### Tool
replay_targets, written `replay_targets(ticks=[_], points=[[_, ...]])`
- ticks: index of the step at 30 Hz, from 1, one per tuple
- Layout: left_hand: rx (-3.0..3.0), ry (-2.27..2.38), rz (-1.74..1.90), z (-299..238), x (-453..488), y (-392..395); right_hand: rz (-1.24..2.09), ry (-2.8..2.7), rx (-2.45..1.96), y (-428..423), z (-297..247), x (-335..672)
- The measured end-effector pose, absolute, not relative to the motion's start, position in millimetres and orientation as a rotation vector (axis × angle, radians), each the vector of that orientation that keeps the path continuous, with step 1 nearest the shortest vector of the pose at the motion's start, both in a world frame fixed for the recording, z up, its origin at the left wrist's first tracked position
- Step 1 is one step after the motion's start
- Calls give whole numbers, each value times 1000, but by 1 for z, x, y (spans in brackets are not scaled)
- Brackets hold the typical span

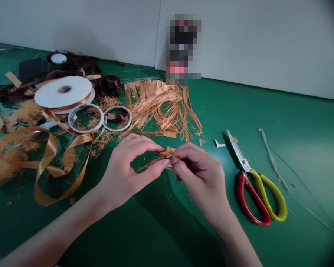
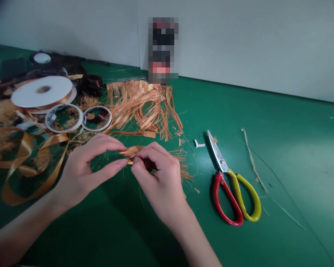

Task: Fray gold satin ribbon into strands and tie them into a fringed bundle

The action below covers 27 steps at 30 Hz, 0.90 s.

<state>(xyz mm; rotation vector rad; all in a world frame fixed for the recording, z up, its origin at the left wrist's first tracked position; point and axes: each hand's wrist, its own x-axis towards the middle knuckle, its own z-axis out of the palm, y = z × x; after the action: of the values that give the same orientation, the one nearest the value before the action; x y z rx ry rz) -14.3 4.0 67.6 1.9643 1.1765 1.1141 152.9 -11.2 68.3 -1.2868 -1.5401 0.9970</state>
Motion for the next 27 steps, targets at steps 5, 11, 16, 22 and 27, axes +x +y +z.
replay_targets(ticks=[5,11,16,22,27], points=[[2227,1178,1177,63,-13,2,868,-1661,-1278,-12,67,150],[2342,1249,1167,59,-16,4,814,-1735,-1267,-15,68,150],[2662,1258,1077,61,-17,6,757,-1810,-1247,-13,63,149],[2860,1210,1101,62,-16,6,777,-1829,-1246,-13,60,148],[2811,1209,1082,59,-13,5,817,-1816,-1259,-16,59,145]])
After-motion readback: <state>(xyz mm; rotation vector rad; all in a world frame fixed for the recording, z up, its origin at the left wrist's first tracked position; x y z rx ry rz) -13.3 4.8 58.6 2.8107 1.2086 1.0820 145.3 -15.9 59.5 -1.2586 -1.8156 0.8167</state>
